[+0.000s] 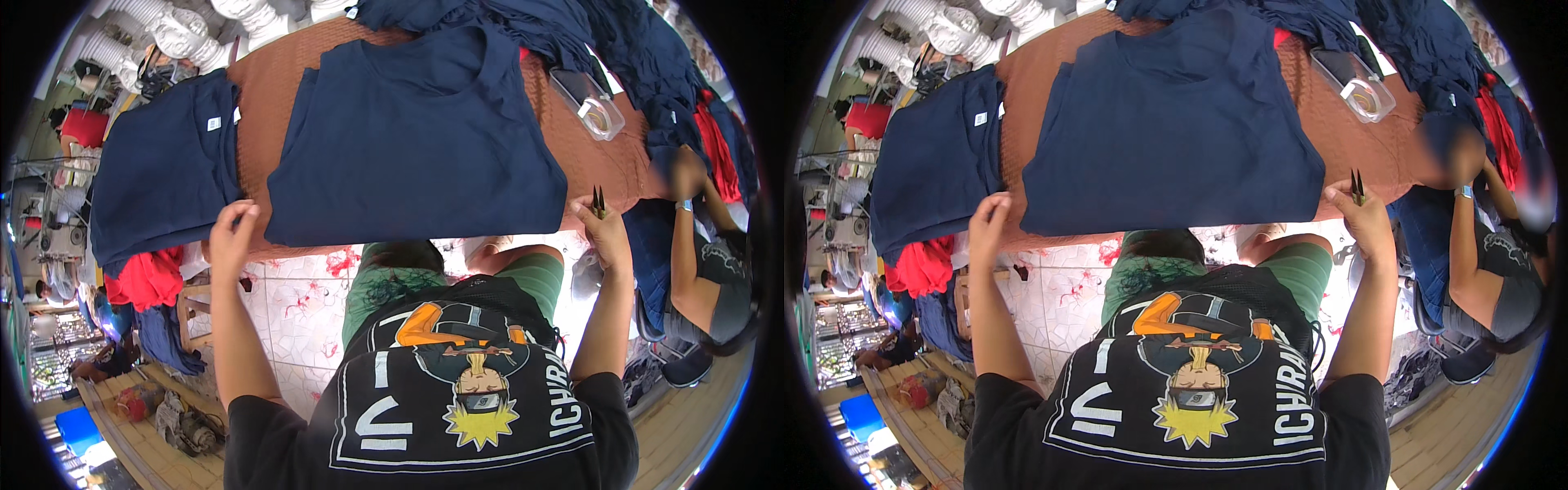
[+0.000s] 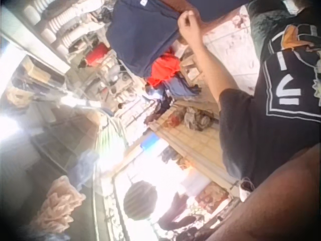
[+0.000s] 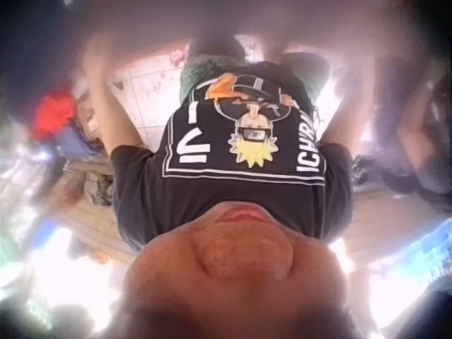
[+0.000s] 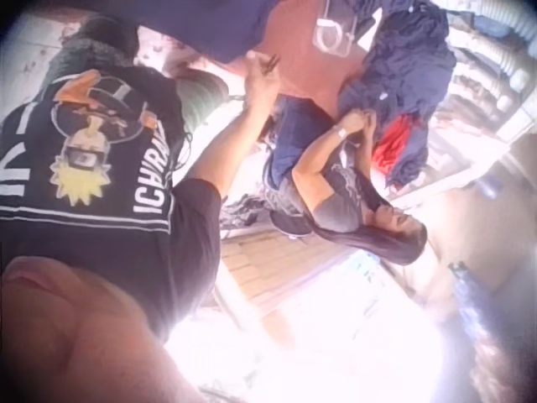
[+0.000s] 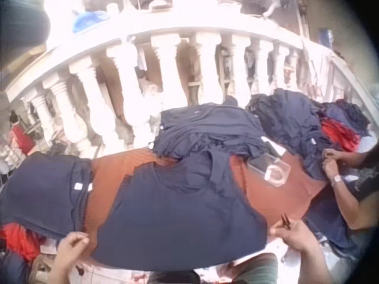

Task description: The person uses small snips to trim loose threads from the seams and labels of several dark blue garments laid out on a table.

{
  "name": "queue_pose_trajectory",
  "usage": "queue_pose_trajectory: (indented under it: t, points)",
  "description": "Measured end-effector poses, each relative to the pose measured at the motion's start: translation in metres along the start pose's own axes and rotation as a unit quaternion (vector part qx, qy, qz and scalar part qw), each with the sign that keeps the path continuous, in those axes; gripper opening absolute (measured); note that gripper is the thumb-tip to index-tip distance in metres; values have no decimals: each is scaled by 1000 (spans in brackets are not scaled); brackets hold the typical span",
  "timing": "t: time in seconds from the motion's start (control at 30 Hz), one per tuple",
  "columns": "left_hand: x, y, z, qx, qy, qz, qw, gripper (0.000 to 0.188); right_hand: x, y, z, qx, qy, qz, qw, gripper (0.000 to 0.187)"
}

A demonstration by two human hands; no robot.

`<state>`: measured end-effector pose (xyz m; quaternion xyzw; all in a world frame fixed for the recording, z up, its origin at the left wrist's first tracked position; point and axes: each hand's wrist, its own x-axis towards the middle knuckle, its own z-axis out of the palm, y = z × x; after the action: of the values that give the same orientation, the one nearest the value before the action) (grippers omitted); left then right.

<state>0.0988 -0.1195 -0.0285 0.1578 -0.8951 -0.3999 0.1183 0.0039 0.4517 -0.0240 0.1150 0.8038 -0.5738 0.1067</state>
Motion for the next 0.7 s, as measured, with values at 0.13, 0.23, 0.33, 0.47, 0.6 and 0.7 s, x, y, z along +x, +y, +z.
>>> queue_pose_trajectory:
  t: [0.13, 0.23, 0.33, 0.47, 0.6, 0.7]
  points:
    - [-5, 17, 41, 61, 53, -35, 996, 54, 13, 5, 8, -92, 10, 35, 995, 34]
    - [-7, 31, 57, 220, 78, 6, 972, 65, 24, 17, 20, -137, -35, -19, 990, 44]
    - [-2, 70, 47, 215, -76, -142, 963, 59, 18, 11, 35, -4, -70, -61, 996, 44]
    - [5, 91, 5, -204, -156, -73, 964, 40, 4, -22, 3, 108, -64, -3, 992, 34]
    - [6, 122, -62, -530, -139, 89, 832, 39, -10, -85, -63, 366, 34, -171, 914, 33]
    - [51, 124, -50, -567, -225, 100, 786, 33, 25, -131, -63, 340, 0, -203, 918, 32]
